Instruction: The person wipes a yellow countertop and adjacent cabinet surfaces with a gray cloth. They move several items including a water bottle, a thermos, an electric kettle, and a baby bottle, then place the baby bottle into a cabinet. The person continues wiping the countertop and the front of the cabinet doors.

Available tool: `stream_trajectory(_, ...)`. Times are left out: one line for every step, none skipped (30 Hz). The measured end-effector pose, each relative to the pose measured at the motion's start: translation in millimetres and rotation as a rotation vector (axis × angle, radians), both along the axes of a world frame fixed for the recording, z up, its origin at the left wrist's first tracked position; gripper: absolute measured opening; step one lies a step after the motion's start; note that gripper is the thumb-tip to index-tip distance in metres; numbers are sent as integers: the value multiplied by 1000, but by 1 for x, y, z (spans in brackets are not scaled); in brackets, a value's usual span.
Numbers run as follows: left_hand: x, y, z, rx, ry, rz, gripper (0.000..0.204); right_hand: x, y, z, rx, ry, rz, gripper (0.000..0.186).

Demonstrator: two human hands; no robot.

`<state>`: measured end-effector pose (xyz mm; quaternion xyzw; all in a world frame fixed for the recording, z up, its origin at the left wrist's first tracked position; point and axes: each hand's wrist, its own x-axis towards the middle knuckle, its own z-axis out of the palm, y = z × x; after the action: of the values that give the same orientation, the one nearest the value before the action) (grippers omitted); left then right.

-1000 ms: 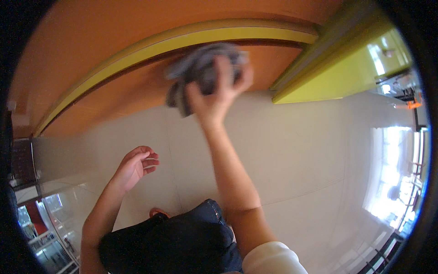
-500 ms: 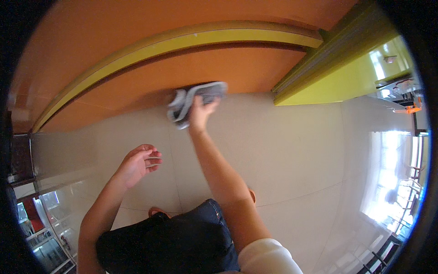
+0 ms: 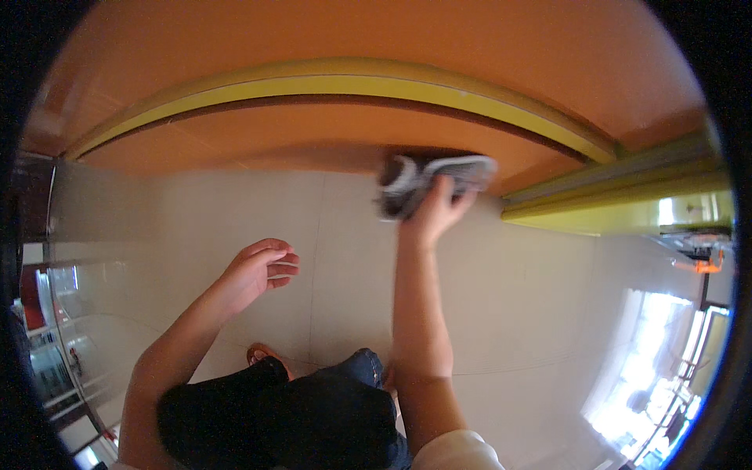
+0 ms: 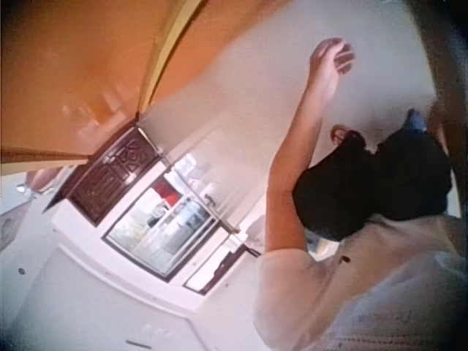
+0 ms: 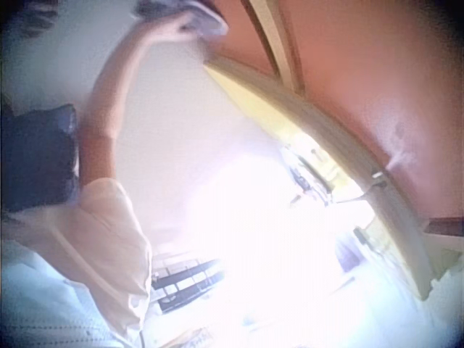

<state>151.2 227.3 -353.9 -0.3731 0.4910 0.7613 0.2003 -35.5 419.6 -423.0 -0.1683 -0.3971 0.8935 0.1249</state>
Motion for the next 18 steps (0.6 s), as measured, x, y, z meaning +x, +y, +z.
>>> stream_trajectory(-1,0,-3,-7,0,-6,12,-5,10,21,123,18,-108,54)
stream_trajectory(-2,2,-4,-46,52,20,12,-10,15,34,237,15,-203,59)
stream_trajectory(-3,4,-5,-87,103,45,12,-11,17,43,397,11,-227,64)
stream_trajectory(-4,5,-5,-128,153,71,12,-8,10,45,629,72,-264,66)
stream_trajectory(-10,9,-1,-157,194,99,11,-5,2,48,864,138,-315,67)
stream_trajectory(-14,9,4,-131,253,71,15,1,-9,50,1096,200,-367,69)
stream_trajectory(-18,9,10,-105,313,43,20,10,-21,53,1124,279,-280,71)
stream_trajectory(-22,8,15,-80,371,15,25,23,-37,55,1149,356,-190,73)
stream_trajectory(-28,11,18,-83,407,11,33,34,-54,53,1087,412,-68,74)
stream_trajectory(-34,15,22,-92,440,10,43,46,-69,51,1018,464,59,75)
stream_trajectory(-39,18,26,-105,472,14,53,58,-80,56,955,510,235,71)
stream_trajectory(-46,21,26,-108,428,90,59,66,-85,72,810,411,495,61)
stream_trajectory(-55,23,25,-110,384,166,66,68,-88,77,632,334,677,55)
stream_trajectory(-65,21,26,-109,345,241,75,64,-89,74,440,288,807,53)
stream_trajectory(-72,4,8,-78,399,205,89,62,-88,83,501,312,902,53)
stream_trajectory(-79,-5,-14,20,503,232,83,62,-87,95,558,341,1005,53)
stream_trajectory(-88,-9,-36,120,610,257,77,63,-83,104,667,417,1025,53)
stream_trajectory(-96,-6,-51,120,697,339,84,66,-80,113,762,499,1050,54)
